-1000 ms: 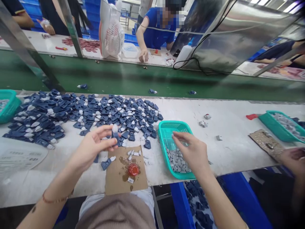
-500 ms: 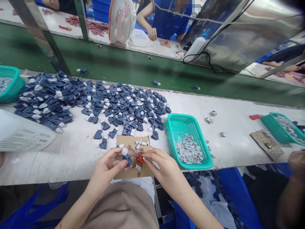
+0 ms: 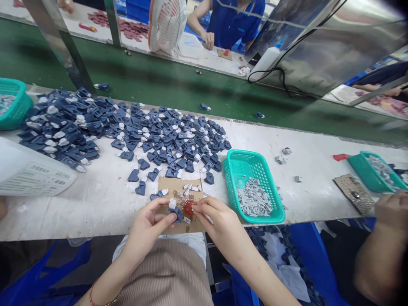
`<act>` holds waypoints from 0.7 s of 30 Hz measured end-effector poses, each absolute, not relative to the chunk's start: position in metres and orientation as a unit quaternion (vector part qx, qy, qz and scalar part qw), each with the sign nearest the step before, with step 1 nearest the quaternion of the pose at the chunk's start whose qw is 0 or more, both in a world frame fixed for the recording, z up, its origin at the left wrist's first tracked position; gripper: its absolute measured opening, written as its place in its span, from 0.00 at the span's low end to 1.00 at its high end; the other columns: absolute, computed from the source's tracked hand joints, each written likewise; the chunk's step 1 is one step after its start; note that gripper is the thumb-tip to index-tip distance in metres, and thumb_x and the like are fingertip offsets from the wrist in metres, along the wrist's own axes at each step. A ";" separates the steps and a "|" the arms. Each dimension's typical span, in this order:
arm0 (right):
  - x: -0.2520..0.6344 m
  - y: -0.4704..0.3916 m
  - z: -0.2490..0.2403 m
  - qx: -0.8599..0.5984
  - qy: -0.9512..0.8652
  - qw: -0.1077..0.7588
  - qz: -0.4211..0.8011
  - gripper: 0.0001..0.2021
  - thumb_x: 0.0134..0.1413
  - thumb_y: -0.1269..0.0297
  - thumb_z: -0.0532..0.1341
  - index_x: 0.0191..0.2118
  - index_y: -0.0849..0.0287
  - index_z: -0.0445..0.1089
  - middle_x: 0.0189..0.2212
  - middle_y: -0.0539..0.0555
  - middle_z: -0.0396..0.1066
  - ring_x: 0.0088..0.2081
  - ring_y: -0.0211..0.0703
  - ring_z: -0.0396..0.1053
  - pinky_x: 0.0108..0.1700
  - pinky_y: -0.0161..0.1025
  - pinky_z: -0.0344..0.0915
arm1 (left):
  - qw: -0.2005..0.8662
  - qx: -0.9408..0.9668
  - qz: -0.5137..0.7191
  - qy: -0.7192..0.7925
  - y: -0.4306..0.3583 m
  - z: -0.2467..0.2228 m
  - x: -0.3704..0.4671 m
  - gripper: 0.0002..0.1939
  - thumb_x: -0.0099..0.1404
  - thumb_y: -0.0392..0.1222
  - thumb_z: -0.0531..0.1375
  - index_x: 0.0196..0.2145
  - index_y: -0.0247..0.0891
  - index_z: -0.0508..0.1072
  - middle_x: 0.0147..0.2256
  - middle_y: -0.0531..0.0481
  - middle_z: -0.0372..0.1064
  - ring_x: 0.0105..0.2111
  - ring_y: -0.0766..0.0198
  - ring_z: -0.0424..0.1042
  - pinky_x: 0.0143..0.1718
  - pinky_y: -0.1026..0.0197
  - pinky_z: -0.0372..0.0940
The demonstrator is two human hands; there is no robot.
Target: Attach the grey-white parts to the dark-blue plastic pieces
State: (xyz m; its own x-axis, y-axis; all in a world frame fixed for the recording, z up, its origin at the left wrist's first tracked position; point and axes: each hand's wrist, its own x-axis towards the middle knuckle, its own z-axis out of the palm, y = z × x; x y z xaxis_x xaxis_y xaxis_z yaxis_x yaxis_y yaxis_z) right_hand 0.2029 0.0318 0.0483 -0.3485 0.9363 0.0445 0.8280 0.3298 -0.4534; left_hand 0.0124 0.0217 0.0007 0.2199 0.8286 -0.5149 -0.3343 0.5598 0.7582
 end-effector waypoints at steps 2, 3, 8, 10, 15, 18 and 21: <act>0.202 0.032 0.048 -0.552 -0.803 0.149 0.169 0.12 0.63 0.72 0.54 0.32 0.59 0.73 0.31 0.55 0.72 0.34 0.44 0.72 0.36 0.40 0.72 | 0.742 0.261 0.391 0.478 0.020 0.000 0.013 0.17 0.54 0.44 0.69 0.40 0.41 0.71 0.36 0.50 0.76 0.32 0.62 0.75 0.36 0.62 0.70; 0.202 0.032 0.048 -0.551 -0.804 0.147 0.168 0.12 0.63 0.72 0.54 0.32 0.59 0.73 0.31 0.55 0.72 0.34 0.44 0.72 0.36 0.40 0.71 | 0.744 0.267 0.390 0.473 0.020 0.000 0.014 0.16 0.55 0.45 0.68 0.40 0.41 0.71 0.36 0.50 0.76 0.33 0.62 0.75 0.36 0.62 0.70; 0.202 0.031 0.046 -0.549 -0.805 0.147 0.170 0.12 0.63 0.72 0.54 0.32 0.58 0.73 0.31 0.55 0.72 0.34 0.44 0.71 0.35 0.40 0.71 | 0.740 0.282 0.392 0.469 0.019 -0.003 0.015 0.16 0.55 0.44 0.68 0.40 0.41 0.70 0.38 0.48 0.76 0.34 0.60 0.76 0.37 0.60 0.70; 0.202 0.030 0.045 -0.555 -0.801 0.146 0.169 0.11 0.62 0.73 0.54 0.33 0.58 0.73 0.31 0.55 0.72 0.34 0.45 0.71 0.36 0.41 0.71 | 0.738 0.281 0.399 0.466 0.020 -0.003 0.017 0.15 0.55 0.44 0.68 0.39 0.41 0.70 0.40 0.48 0.75 0.35 0.59 0.76 0.38 0.60 0.70; 0.203 0.029 0.047 -0.566 -0.782 0.164 0.201 0.09 0.59 0.75 0.57 0.32 0.59 0.74 0.33 0.57 0.73 0.36 0.46 0.72 0.38 0.42 0.71 | 0.741 0.285 0.406 0.453 0.023 0.001 0.021 0.13 0.55 0.43 0.67 0.37 0.40 0.70 0.39 0.49 0.75 0.35 0.61 0.76 0.37 0.62 0.70; 0.203 0.033 0.053 -0.583 -0.735 0.212 0.273 0.08 0.56 0.73 0.59 0.33 0.58 0.76 0.33 0.55 0.75 0.36 0.45 0.74 0.39 0.41 0.72 | 0.739 0.298 0.408 0.445 0.023 0.003 0.023 0.11 0.57 0.42 0.67 0.37 0.41 0.71 0.40 0.49 0.75 0.36 0.61 0.76 0.37 0.62 0.70; 0.206 0.036 0.062 -0.606 -0.623 0.266 0.418 0.04 0.52 0.68 0.64 0.33 0.56 0.77 0.33 0.54 0.78 0.36 0.44 0.76 0.40 0.40 0.73 | 0.743 0.296 0.413 0.435 0.022 0.007 0.024 0.10 0.57 0.42 0.67 0.37 0.41 0.72 0.40 0.50 0.75 0.36 0.61 0.77 0.37 0.62 0.71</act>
State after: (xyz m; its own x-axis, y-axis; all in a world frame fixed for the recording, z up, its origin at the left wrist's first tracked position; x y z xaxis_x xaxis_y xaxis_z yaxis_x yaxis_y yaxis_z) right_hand 0.2057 0.0355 0.0624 -0.1245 0.9766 -0.1755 0.5323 -0.0835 -0.8424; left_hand 0.0239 0.0224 0.0071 0.2789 0.8721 -0.4020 -0.3562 0.4827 0.8001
